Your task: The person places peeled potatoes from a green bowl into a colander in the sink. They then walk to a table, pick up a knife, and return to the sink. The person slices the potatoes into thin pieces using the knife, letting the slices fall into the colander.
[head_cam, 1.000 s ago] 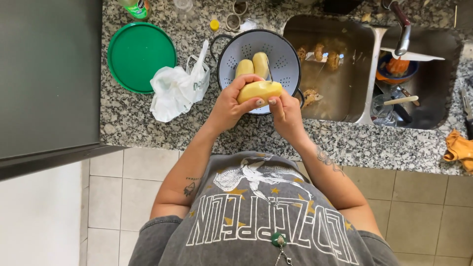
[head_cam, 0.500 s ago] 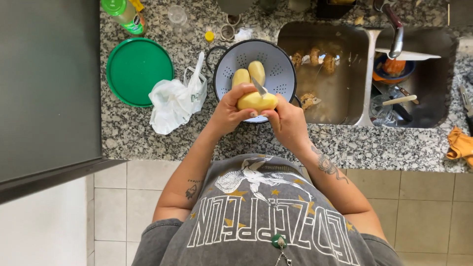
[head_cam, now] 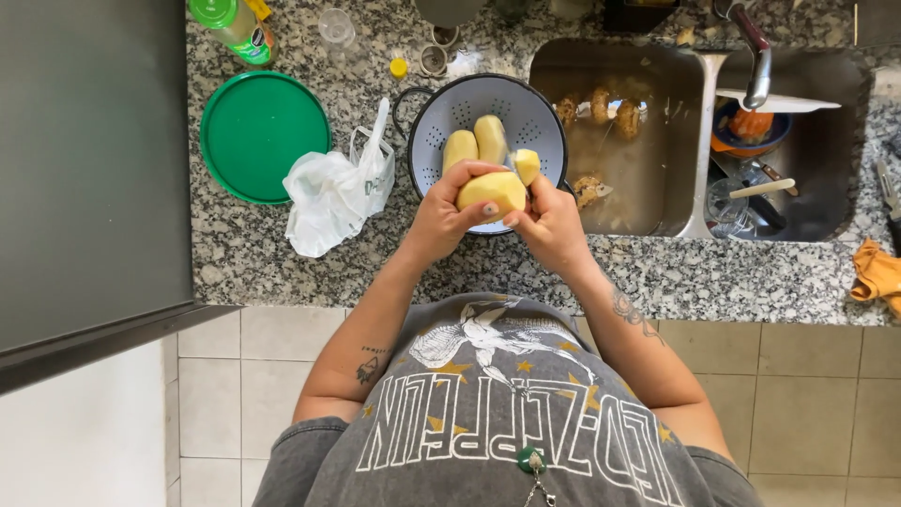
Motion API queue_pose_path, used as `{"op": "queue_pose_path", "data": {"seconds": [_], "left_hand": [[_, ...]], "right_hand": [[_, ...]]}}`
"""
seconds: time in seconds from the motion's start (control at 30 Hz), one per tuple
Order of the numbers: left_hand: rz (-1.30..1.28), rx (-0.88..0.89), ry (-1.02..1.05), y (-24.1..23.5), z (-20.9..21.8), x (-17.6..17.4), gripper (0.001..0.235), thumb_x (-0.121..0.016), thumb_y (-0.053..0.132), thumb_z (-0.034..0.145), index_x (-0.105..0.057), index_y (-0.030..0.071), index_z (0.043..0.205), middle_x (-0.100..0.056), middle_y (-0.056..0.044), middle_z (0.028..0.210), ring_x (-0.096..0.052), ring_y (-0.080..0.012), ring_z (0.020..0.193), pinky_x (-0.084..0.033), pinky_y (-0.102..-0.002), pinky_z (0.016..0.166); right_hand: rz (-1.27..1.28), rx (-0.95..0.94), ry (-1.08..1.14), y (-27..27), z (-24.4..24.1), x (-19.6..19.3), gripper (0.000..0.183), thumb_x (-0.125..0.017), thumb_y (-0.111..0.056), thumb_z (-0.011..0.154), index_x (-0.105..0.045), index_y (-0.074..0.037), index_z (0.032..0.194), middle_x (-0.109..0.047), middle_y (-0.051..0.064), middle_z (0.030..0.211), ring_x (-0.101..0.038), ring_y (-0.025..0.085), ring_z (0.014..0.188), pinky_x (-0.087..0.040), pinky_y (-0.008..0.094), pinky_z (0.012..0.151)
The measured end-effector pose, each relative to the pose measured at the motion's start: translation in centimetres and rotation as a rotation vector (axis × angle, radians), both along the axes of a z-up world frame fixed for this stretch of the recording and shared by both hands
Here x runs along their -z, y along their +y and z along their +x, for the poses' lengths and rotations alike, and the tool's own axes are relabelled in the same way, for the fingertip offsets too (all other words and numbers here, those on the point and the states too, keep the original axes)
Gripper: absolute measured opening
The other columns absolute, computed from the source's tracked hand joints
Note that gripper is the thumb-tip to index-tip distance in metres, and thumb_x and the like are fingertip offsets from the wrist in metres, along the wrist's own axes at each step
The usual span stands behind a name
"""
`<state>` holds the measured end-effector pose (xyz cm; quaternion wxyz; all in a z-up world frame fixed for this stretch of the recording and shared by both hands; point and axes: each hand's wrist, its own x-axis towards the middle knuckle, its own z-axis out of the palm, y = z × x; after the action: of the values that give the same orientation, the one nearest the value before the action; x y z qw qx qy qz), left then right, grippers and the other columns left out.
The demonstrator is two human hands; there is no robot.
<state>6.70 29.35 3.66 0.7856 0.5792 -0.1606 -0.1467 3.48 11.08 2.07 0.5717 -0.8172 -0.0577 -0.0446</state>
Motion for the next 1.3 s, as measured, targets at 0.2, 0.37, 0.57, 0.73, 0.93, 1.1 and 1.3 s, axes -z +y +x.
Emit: {"op": "queue_pose_path", "data": {"seconds": [0.2, 0.37, 0.57, 0.73, 0.93, 1.1, 1.3], "left_hand": [[-0.039, 0.034, 0.020, 0.2, 0.2, -0.9, 0.040, -0.074, 0.019, 0.082, -0.060, 0.005, 0.116, -0.066, -0.011, 0.087, -0.058, -0.0081, 0.081, -0.051, -0.027, 0.075], [-0.049, 0.055, 0.008, 0.3, 0.5, -1.0, 0.040, -0.074, 0.017, 0.081, -0.060, 0.004, 0.116, -0.066, -0.011, 0.078, -0.061, -0.0089, 0.076, -0.052, -0.027, 0.073], [0.004, -0.013, -0.026, 0.0, 0.7, 0.2, 0.038, -0.073, 0.018, 0.083, -0.058, 0.003, 0.115, -0.066, -0.010, 0.073, -0.060, -0.0092, 0.071, -0.052, -0.026, 0.068], [0.106, -0.087, 0.042, -0.6, 1.0, 0.2, 0.030, -0.073, 0.025, 0.083, -0.062, 0.009, 0.106, -0.066, -0.010, 0.079, -0.059, -0.0080, 0.073, -0.054, -0.025, 0.067], [0.067, -0.121, 0.139, 0.1, 0.9, -0.7, 0.035, -0.073, 0.027, 0.083, -0.061, 0.012, 0.113, -0.064, -0.009, 0.085, -0.060, -0.0098, 0.076, -0.056, -0.026, 0.071], [0.042, -0.084, 0.128, -0.3, 0.9, 0.5, 0.039, -0.075, 0.028, 0.080, -0.062, 0.008, 0.111, -0.065, -0.009, 0.083, -0.061, -0.0084, 0.073, -0.055, -0.024, 0.065], [0.015, -0.072, 0.126, -0.6, 0.9, 0.9, 0.041, -0.074, 0.026, 0.081, -0.060, 0.004, 0.113, -0.065, -0.011, 0.083, -0.061, -0.0088, 0.073, -0.055, -0.023, 0.065]], "right_hand": [[-0.049, -0.048, -0.011, 0.0, -0.2, 0.4, 0.059, -0.066, -0.055, 0.080, -0.054, 0.000, 0.097, -0.055, 0.019, 0.067, -0.058, 0.025, 0.063, -0.046, 0.036, 0.051], [-0.108, -0.035, -0.037, 0.5, -0.3, 0.5, 0.061, -0.061, -0.054, 0.084, -0.053, 0.002, 0.107, -0.059, 0.022, 0.074, -0.062, 0.039, 0.070, -0.048, 0.043, 0.054], [-0.256, 0.026, -0.028, 2.2, -0.7, -2.5, 0.052, -0.040, -0.056, 0.093, -0.051, -0.005, 0.093, -0.054, 0.018, 0.063, -0.057, 0.041, 0.059, -0.042, 0.045, 0.049], [-0.414, 0.114, -0.084, 3.1, -0.9, -3.4, 0.043, -0.035, -0.041, 0.101, -0.056, -0.006, 0.094, -0.053, 0.018, 0.059, -0.055, 0.044, 0.058, -0.043, 0.047, 0.047], [-0.065, 0.075, 0.098, 2.0, 0.1, -0.7, 0.051, -0.030, -0.047, 0.101, -0.050, -0.013, 0.068, -0.045, -0.001, 0.045, -0.044, 0.015, 0.045, -0.037, 0.027, 0.045], [-0.162, -0.008, 0.054, 0.7, 0.6, 0.7, 0.049, -0.059, -0.056, 0.086, -0.048, -0.008, 0.079, -0.046, 0.011, 0.049, -0.051, 0.030, 0.050, -0.039, 0.039, 0.049], [-0.264, 0.010, 0.058, 1.8, 0.5, -1.8, 0.056, -0.052, -0.062, 0.086, -0.047, -0.006, 0.088, -0.050, 0.020, 0.057, -0.054, 0.043, 0.059, -0.042, 0.047, 0.054]]}}
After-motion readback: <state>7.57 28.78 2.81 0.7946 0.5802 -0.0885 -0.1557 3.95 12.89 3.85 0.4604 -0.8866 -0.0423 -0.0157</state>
